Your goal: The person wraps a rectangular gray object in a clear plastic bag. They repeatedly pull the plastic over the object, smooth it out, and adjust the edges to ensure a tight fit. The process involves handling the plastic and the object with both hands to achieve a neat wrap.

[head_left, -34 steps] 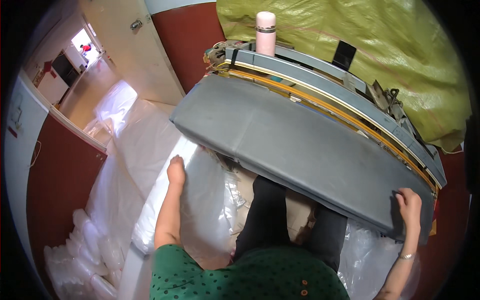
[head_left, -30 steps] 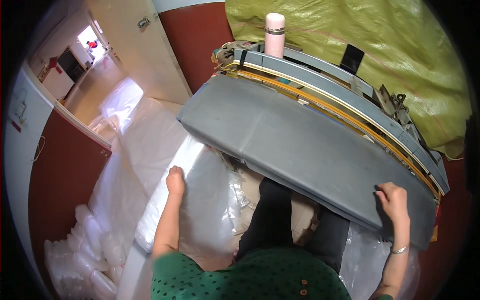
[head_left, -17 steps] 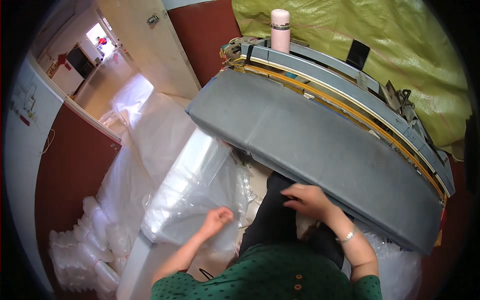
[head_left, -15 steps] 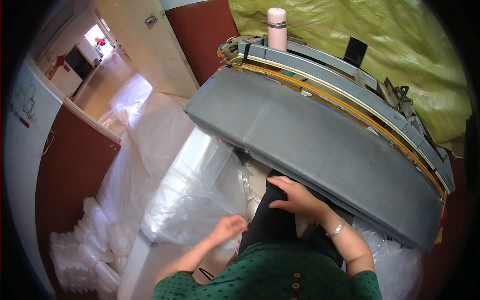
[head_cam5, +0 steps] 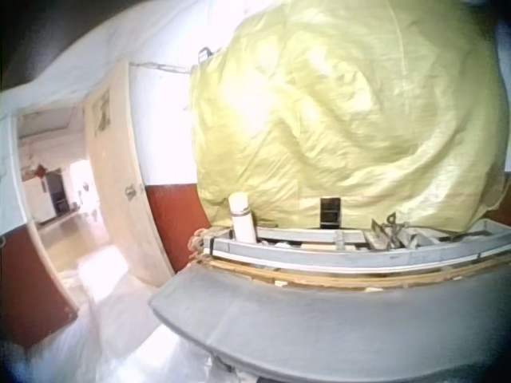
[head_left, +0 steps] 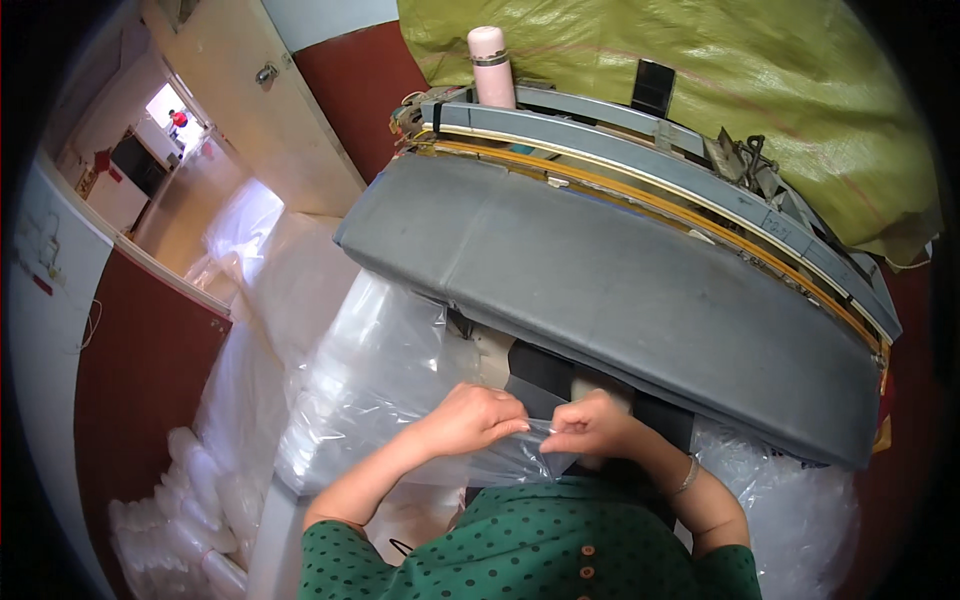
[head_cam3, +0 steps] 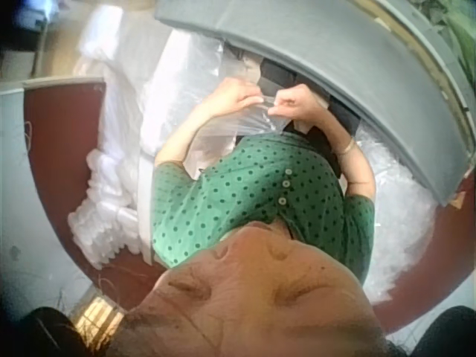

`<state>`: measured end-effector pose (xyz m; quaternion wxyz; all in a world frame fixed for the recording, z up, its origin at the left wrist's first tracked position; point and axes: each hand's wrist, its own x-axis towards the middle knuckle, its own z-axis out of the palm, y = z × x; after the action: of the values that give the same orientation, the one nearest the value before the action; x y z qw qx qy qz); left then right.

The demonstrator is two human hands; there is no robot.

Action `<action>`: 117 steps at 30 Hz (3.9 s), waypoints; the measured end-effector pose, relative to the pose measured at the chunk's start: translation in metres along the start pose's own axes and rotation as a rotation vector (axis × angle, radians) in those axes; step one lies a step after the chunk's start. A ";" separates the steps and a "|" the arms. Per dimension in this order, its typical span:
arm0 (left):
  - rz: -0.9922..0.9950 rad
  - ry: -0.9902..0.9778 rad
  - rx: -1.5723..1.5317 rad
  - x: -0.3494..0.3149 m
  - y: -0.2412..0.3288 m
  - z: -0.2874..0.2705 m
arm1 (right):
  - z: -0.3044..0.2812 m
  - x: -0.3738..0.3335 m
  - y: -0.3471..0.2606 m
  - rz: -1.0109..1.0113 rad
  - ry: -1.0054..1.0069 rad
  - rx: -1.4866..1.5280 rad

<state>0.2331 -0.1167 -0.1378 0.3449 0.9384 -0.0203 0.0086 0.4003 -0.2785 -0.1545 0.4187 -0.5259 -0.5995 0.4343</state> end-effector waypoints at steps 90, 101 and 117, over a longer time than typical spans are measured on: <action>-0.567 1.084 0.442 0.026 -0.366 -0.204 | -0.242 -0.417 0.054 1.221 1.351 -1.365; -0.907 1.256 0.453 -0.230 -0.255 -0.003 | -0.320 -0.452 0.080 0.794 1.357 -1.281; -2.133 1.261 0.417 -0.505 -0.123 0.146 | -0.352 -0.334 0.081 0.547 1.128 -1.398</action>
<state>-0.2657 -0.1009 -0.3438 -0.0249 0.3571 0.9171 0.1754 0.7918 -0.5772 -0.1513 0.1198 -0.9137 -0.2885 -0.2600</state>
